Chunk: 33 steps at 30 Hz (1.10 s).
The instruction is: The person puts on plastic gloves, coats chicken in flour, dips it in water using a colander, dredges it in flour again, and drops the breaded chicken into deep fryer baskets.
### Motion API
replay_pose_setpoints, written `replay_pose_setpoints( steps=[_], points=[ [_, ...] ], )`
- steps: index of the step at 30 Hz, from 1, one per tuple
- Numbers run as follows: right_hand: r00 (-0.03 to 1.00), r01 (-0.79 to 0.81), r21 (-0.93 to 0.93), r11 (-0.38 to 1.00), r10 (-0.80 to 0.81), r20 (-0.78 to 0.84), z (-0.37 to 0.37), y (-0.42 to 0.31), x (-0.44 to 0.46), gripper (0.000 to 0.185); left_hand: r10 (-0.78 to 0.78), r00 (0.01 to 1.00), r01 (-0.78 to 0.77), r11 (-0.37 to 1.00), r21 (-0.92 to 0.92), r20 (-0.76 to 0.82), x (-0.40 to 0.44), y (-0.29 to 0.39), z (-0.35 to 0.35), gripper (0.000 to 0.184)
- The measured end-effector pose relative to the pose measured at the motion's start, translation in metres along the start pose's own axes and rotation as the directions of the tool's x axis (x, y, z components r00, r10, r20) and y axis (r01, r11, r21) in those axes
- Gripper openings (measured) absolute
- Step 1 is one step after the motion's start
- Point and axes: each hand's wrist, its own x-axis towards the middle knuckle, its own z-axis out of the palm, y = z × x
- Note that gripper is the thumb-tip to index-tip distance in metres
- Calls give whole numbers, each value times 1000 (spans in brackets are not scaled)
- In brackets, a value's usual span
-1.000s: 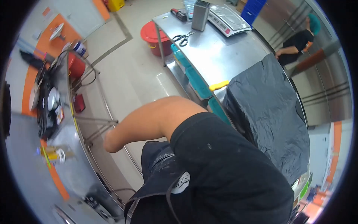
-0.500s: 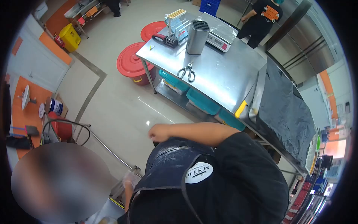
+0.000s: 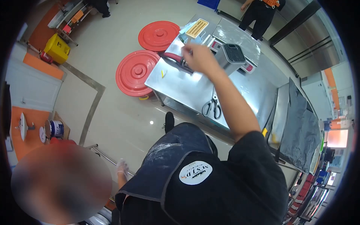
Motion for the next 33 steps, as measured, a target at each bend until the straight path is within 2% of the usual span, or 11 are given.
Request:
replay_pose_setpoints(
  steps=[1, 2, 4, 6, 9, 11, 14, 17, 20, 29, 33],
  points=[
    [995, 23, 13, 1000, -21, -96, -3, 5, 40, 24, -98, 994, 100, 993, -55, 50, 10, 7, 14, 46],
    [994, 37, -38, 999, -40, -100, -2, 18, 84, 24, -66, 997, 65, 998, 9, 49, 3, 29, 39, 48],
    [990, 140, -181, 974, -135, 38, 0, 39, 153, 23, -23, 999, 16, 989, 145, 48, -46, 89, 85, 52],
    [949, 283, -316, 906, -216, 230, 12, 62, 203, 23, 64, 988, -105, 944, 313, 138, -17, 110, 90, 52],
    [791, 382, -574, 725, 65, 609, 23, 67, 237, 26, 262, 945, -328, 773, 543, 197, 4, 167, 115, 50],
    [823, 274, -584, 764, 127, 553, 27, 65, 239, 28, 420, 874, -481, 683, 550, 242, -7, 222, 143, 49],
    [840, 172, -566, 806, 180, 512, 36, 78, 236, 32, 468, 794, -603, 528, 598, 388, -26, 316, 194, 48],
    [880, 50, -554, 831, 226, 418, 29, 49, 223, 32, 388, 751, -626, 676, 389, 534, -15, 379, 238, 48],
    [900, -48, -542, 839, 272, 341, 37, 52, 220, 27, 322, 687, -659, 654, 371, 652, -17, 443, 281, 50],
    [882, -256, -494, 831, 411, 233, 31, 39, 222, 21, 157, 483, -719, 633, 288, 861, -23, 528, 375, 48],
    [872, -316, -492, 811, 452, 186, 33, 43, 220, 20, 174, 327, -889, 389, 240, 929, -48, 553, 422, 49]
  ],
)
